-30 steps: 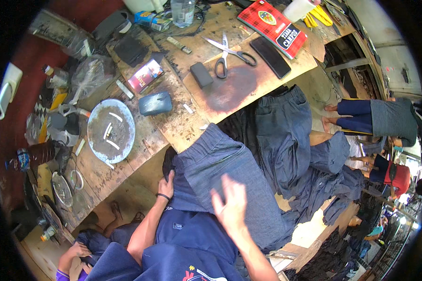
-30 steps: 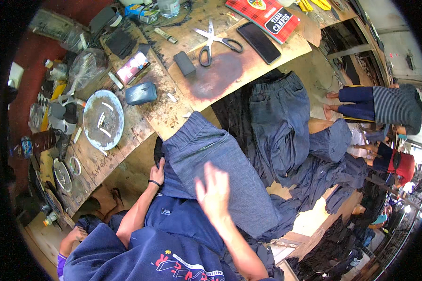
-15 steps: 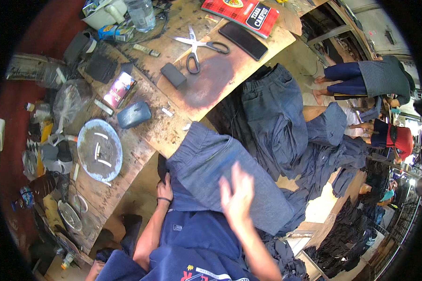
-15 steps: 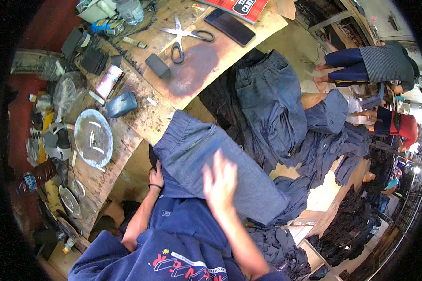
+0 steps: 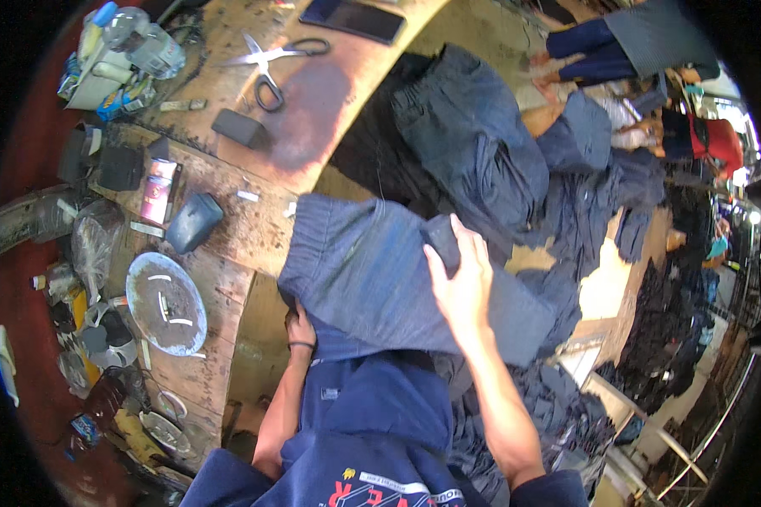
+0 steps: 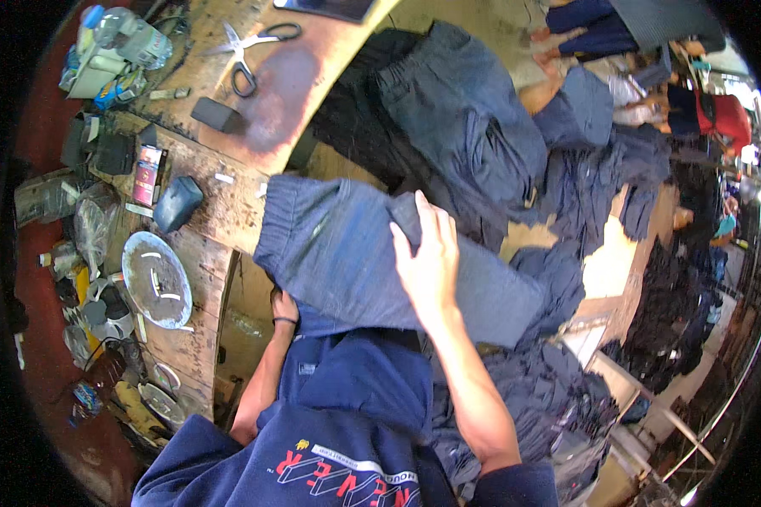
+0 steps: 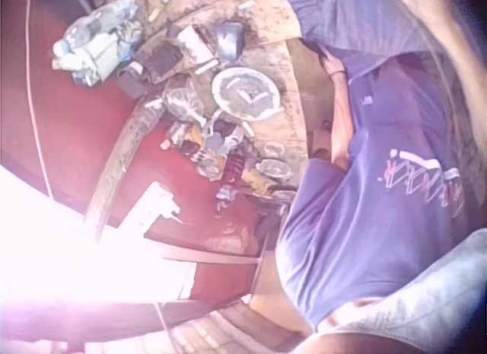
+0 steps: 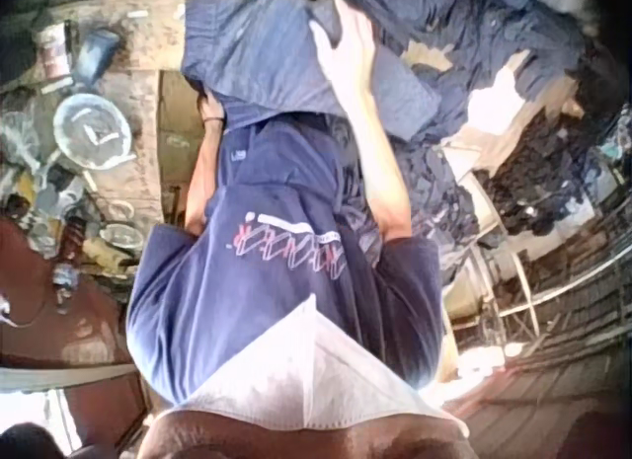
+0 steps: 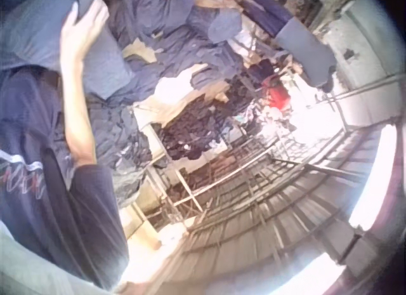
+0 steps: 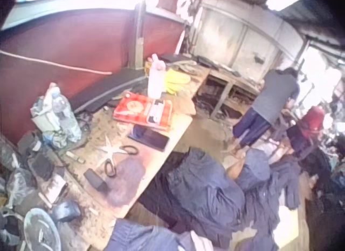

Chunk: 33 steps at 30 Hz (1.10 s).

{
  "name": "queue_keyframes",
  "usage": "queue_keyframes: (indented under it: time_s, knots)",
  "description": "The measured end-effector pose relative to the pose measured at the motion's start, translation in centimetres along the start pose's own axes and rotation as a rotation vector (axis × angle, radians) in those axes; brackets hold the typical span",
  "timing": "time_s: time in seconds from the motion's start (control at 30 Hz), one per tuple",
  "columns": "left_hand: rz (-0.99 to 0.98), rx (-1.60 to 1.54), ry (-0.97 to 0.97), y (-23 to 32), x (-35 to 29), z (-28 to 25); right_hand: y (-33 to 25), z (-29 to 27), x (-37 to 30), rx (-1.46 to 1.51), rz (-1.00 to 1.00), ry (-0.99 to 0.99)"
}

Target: The person repeatedly picks up dark-colored pants, folds them by hand on a wooden table, and places them into a stack. The process is continuous and repetitive throughout the clip.

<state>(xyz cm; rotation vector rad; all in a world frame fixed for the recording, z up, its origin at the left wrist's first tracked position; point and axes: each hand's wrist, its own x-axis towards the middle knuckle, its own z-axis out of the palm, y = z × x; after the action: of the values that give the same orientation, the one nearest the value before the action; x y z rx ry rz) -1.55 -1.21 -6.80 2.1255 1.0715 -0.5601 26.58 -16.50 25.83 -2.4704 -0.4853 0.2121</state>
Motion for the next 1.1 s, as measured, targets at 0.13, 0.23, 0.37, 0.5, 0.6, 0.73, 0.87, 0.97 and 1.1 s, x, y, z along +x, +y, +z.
queue_keyframes:
  time_s: [0.13, 0.23, 0.37, 0.5, 0.6, 0.73, 0.87, 0.97, 1.1]
  knots:
    - [0.086, 0.027, 0.118, -0.1, 0.5, -1.0, -0.4, 1.2, -6.5, 0.021, 0.049, -0.085]
    - [-0.042, 0.005, -0.001, 0.1, 0.8, -1.3, -0.6, 0.6, -5.4, 0.04, 0.044, -0.03]
    - [-0.076, -0.143, 0.128, 1.1, 1.3, -0.6, -1.1, 1.2, -7.3, -0.036, 0.102, -0.052]
    - [-0.086, -0.046, 0.111, 4.9, 1.3, -6.8, 0.1, 0.1, -3.7, 0.194, 0.139, 0.04]
    - [-0.114, 0.19, -0.385, 11.0, -0.9, -18.8, 0.9, 0.4, -2.0, 0.033, 0.12, 0.108]
    - [0.225, -0.309, -0.554, 25.0, -5.2, -32.5, 1.2, -0.5, -7.1, 0.419, 0.37, -0.167]
    - [1.028, 0.014, -0.516, 43.0, -4.3, -25.2, 0.8, -0.6, -11.5, 0.722, 0.703, -0.045]
    - [1.044, 0.43, -0.646, 52.3, -1.2, -13.5, -0.5, 0.1, -13.7, 1.156, 0.763, -0.294]
    - [0.926, 0.49, -1.34, 54.9, 2.2, -5.1, -0.6, -0.5, -13.8, 1.159, 0.852, -0.449]
